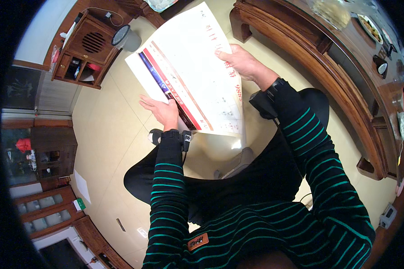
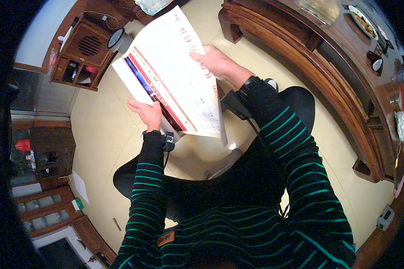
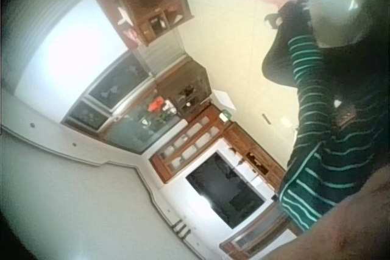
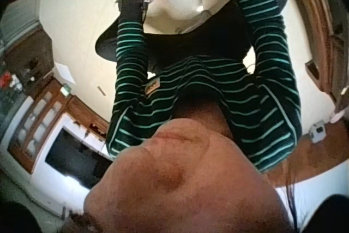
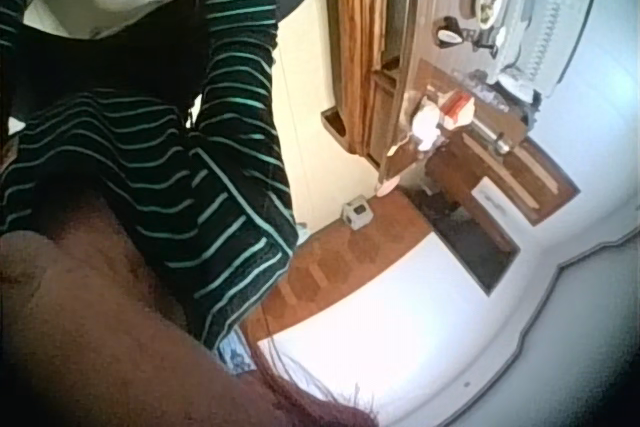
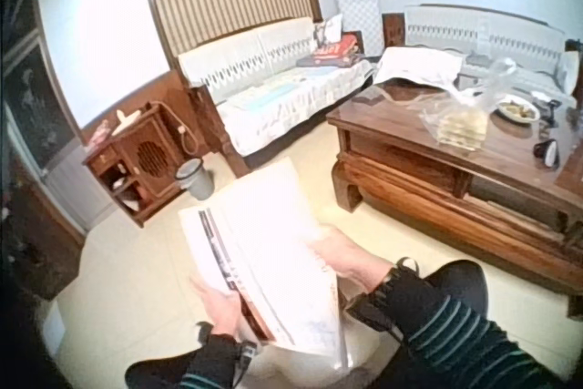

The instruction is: The person places a white sheet into a wooden frame, smooths it, and adds small items. They then retrieve a paper roll, open a drawer, and unroll the paper to fit the frame.

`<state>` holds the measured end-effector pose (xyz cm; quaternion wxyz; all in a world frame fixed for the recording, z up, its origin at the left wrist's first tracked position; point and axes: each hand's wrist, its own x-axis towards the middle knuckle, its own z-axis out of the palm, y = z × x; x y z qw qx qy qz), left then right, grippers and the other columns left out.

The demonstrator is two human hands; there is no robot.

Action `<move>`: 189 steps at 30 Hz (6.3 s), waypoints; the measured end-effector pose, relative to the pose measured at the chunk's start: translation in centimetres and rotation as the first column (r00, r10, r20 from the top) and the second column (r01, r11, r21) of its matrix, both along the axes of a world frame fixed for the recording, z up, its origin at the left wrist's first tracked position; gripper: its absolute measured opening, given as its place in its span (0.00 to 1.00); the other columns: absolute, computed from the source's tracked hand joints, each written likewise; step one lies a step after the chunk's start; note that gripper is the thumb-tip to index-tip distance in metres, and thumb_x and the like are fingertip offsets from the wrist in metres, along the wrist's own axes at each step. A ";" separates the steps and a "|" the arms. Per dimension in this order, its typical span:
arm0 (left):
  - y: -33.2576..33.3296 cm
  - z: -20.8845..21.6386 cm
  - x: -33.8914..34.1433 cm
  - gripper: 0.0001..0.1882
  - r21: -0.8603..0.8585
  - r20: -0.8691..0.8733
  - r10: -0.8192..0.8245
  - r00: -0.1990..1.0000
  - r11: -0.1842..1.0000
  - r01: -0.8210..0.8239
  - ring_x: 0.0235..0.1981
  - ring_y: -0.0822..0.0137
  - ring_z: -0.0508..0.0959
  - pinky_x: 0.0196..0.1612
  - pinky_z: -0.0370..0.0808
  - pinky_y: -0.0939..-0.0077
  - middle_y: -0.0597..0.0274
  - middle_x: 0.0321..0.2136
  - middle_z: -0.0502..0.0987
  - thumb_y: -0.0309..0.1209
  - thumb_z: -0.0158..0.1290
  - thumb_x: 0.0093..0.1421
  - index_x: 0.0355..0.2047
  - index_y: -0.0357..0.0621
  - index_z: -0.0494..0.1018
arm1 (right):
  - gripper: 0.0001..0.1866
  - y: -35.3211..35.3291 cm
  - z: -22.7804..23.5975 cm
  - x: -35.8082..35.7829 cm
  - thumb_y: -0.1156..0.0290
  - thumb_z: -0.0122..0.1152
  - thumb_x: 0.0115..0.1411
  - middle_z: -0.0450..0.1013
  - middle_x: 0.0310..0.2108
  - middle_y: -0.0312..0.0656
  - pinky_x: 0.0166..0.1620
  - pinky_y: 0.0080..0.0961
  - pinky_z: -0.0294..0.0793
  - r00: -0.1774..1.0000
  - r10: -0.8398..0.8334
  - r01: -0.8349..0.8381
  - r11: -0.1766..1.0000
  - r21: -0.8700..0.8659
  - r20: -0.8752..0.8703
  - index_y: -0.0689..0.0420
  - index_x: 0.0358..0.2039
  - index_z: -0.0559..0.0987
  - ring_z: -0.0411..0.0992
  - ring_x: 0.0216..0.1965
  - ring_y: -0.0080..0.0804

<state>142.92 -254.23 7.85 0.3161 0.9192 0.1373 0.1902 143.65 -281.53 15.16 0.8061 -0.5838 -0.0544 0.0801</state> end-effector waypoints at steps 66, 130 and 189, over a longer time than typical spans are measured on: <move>6.1 11.8 3.8 0.15 0.558 0.076 -0.247 0.966 0.813 0.164 0.24 0.44 0.79 0.27 0.75 0.53 0.44 0.21 0.77 0.40 0.48 0.64 0.29 0.42 0.76 | 0.18 12.1 -2.0 -2.1 0.72 0.49 0.63 0.63 0.53 0.56 0.55 0.39 0.68 0.993 -0.040 0.114 0.534 -0.837 0.110 0.65 0.51 0.74 0.70 0.51 0.52; 11.8 6.2 -8.7 0.26 -0.970 -0.226 -0.419 0.879 0.012 -0.244 0.47 0.59 0.78 0.43 0.80 0.61 0.52 0.46 0.75 0.45 0.51 0.64 0.55 0.38 0.66 | 0.06 17.9 -2.1 -11.1 0.66 0.56 0.53 0.67 0.33 0.36 0.33 0.27 0.72 0.485 0.614 0.484 0.405 -0.776 0.623 0.53 0.29 0.78 0.67 0.38 0.31; 15.7 -5.2 -8.1 0.18 -0.951 -0.297 -0.539 0.788 0.244 -0.192 0.30 0.72 0.81 0.23 0.77 0.87 0.61 0.37 0.79 0.37 0.54 0.64 0.50 0.40 0.69 | 0.29 -7.9 -3.4 -6.6 0.79 0.68 0.51 0.74 0.49 0.34 0.57 0.22 0.65 0.935 0.335 -0.346 0.781 -0.521 -0.118 0.59 0.55 0.73 0.69 0.50 0.24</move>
